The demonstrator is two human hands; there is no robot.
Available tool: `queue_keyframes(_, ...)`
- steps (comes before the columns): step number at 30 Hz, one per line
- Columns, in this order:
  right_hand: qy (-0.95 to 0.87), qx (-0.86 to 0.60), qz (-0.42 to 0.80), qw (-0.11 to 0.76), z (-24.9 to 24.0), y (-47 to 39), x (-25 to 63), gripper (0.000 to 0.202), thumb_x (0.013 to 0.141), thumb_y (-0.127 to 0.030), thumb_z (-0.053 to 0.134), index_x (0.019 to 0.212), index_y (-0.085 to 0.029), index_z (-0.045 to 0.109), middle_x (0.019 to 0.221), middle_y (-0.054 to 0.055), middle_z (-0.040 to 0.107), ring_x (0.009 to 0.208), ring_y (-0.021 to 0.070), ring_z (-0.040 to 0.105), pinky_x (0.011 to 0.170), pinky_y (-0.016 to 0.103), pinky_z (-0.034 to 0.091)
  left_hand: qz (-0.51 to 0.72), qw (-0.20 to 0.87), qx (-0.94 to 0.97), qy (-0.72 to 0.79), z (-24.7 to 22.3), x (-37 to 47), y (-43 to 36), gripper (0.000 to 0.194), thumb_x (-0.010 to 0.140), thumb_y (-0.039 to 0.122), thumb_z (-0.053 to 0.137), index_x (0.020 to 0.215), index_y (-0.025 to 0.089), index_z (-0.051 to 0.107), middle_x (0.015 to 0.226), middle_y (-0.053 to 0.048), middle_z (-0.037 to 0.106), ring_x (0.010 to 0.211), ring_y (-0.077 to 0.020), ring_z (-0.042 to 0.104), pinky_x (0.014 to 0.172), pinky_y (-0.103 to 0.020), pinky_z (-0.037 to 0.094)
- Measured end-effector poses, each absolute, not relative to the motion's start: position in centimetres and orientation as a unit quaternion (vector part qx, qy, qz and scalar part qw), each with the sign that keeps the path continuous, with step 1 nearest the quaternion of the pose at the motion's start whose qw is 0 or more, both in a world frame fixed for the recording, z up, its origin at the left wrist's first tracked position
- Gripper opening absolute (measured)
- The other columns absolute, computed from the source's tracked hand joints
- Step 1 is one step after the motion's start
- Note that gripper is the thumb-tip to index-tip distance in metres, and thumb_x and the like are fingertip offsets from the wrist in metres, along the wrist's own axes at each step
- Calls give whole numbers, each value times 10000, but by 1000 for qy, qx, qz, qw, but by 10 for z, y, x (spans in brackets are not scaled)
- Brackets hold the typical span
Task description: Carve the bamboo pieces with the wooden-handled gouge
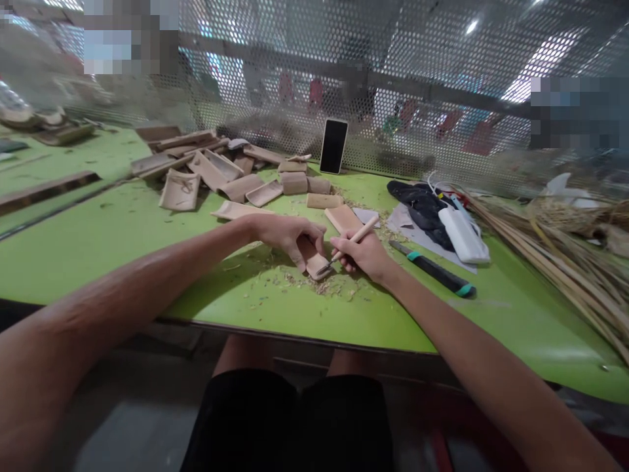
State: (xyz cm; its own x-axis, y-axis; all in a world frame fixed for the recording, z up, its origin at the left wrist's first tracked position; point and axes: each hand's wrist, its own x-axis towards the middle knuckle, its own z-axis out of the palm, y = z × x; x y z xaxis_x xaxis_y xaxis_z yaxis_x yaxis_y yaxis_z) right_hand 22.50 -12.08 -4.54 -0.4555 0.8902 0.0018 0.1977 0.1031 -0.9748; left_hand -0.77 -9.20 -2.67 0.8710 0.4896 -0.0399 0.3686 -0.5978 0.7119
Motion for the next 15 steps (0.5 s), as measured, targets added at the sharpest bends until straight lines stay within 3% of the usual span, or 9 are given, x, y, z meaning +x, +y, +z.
queue_keyframes(10,-653,-420,512,367,-50,-110,224,254,834,-221,666,600,-159,588,442,-30,536,334,43,439,288,129,327,74,391,884,244,-25,-11,-94,458,669,442,877,1041,208,748,985,-47,641,898,-197,579,816,-283,432)
queue_keyframes(15,-617,-407,561,372,-51,-108,228,317,830,-328,737,607,-161,586,444,-32,531,345,42,447,292,126,334,64,380,888,250,-24,-11,-95,453,701,452,856,1071,216,743,974,-39,621,903,-191,574,804,-266,435)
